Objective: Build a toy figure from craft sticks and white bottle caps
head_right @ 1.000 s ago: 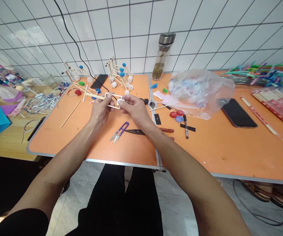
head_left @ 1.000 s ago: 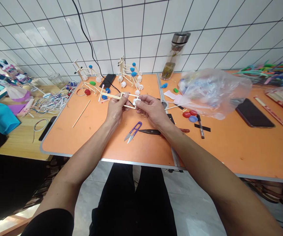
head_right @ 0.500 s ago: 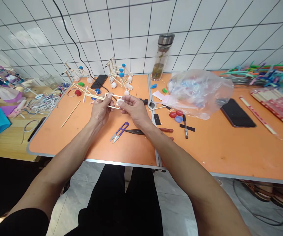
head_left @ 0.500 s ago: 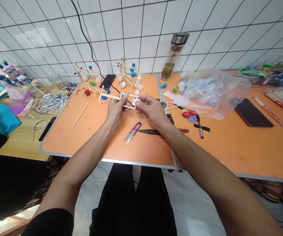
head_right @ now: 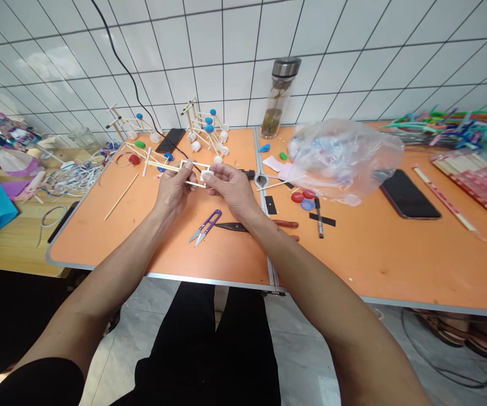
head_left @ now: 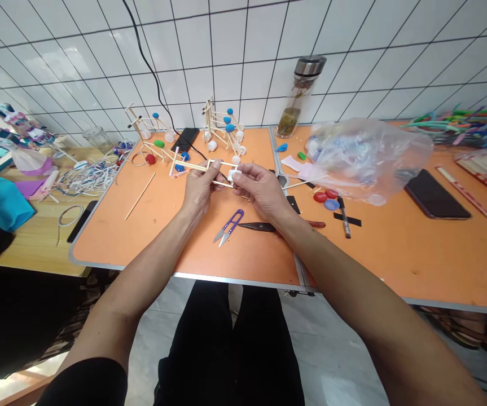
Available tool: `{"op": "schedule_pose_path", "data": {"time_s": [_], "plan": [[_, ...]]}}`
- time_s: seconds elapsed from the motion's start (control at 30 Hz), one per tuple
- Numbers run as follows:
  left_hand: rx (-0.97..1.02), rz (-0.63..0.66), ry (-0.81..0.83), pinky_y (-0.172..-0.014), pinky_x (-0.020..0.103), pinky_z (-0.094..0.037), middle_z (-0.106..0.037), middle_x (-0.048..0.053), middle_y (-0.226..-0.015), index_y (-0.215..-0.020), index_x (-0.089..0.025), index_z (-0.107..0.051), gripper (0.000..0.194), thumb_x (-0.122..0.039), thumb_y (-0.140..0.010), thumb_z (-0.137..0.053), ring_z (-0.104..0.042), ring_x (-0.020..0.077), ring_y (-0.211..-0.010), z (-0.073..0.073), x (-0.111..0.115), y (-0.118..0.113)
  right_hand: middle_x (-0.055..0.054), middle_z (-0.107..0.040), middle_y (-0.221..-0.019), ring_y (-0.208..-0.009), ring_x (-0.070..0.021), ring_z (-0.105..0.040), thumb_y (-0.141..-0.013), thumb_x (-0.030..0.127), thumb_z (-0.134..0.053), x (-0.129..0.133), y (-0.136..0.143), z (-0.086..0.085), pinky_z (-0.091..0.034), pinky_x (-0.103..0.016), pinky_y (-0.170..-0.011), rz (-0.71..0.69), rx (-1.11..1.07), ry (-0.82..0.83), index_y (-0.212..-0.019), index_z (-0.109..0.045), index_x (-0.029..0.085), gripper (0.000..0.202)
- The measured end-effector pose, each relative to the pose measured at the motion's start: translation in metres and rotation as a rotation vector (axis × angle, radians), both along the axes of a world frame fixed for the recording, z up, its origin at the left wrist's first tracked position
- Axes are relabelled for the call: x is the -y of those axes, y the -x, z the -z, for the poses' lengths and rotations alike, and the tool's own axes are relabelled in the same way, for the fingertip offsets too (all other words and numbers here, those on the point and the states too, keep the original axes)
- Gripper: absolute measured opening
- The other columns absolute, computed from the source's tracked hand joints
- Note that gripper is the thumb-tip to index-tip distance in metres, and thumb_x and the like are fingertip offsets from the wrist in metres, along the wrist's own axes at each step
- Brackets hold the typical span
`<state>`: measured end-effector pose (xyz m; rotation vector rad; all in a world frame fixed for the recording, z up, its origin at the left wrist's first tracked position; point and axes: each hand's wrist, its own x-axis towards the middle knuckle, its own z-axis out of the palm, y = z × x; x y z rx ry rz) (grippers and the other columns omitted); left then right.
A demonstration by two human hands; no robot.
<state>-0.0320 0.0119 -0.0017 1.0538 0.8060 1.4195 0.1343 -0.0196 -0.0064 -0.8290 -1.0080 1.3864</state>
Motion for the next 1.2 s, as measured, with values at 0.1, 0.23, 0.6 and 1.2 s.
{"op": "schedule_pose_path", "data": {"time_s": [0.1, 0.23, 0.6, 1.2], "plan": [[-0.018, -0.008, 0.022, -0.047, 0.02, -0.041, -0.063, -0.006, -0.057, -0.084, -0.02, -0.074, 0.044, -0.053, -0.08, -0.102, -0.052, 0.0072, -0.047, -0.0023, 0.0013, -0.0003, 0.003, -0.076, -0.089, -0.081, -0.0113, -0.069, -0.058, 0.059, -0.112, 0.0005, 0.0001, -0.0008, -0.063, -0.022, -0.071, 0.001, 0.007, -0.002, -0.098, -0.078, 0.025, 0.063], [-0.026, -0.014, 0.036, -0.047, 0.019, -0.04, -0.062, -0.006, -0.057, -0.084, -0.019, -0.074, 0.045, -0.054, -0.081, -0.102, -0.052, 0.0072, -0.047, -0.0048, 0.0027, -0.0011, 0.004, -0.075, -0.088, -0.081, -0.0111, -0.069, -0.056, 0.061, -0.112, 0.0016, 0.0008, -0.0022, -0.062, -0.022, -0.07, 0.002, 0.01, 0.001, -0.097, -0.077, 0.024, 0.065], [-0.057, -0.037, 0.054, -0.047, 0.019, -0.041, -0.061, -0.007, -0.056, -0.084, -0.02, -0.072, 0.043, -0.054, -0.085, -0.099, -0.052, 0.0064, -0.047, -0.0079, 0.0047, -0.0026, 0.002, -0.076, -0.092, -0.082, -0.012, -0.07, -0.059, 0.062, -0.11, 0.0013, 0.0004, -0.0016, -0.063, -0.024, -0.071, 0.001, 0.033, -0.004, -0.1, -0.076, 0.025, 0.065], [-0.054, -0.013, 0.048, -0.041, 0.021, -0.034, -0.062, -0.006, -0.056, -0.083, -0.02, -0.072, 0.042, -0.053, -0.086, -0.099, -0.052, 0.0062, -0.041, -0.0072, 0.003, -0.0016, 0.005, -0.076, -0.087, -0.082, -0.0132, -0.071, -0.068, 0.059, -0.107, 0.0028, -0.001, -0.0015, -0.062, -0.025, -0.073, -0.024, 0.061, -0.054, -0.119, -0.076, 0.03, 0.066]]}}
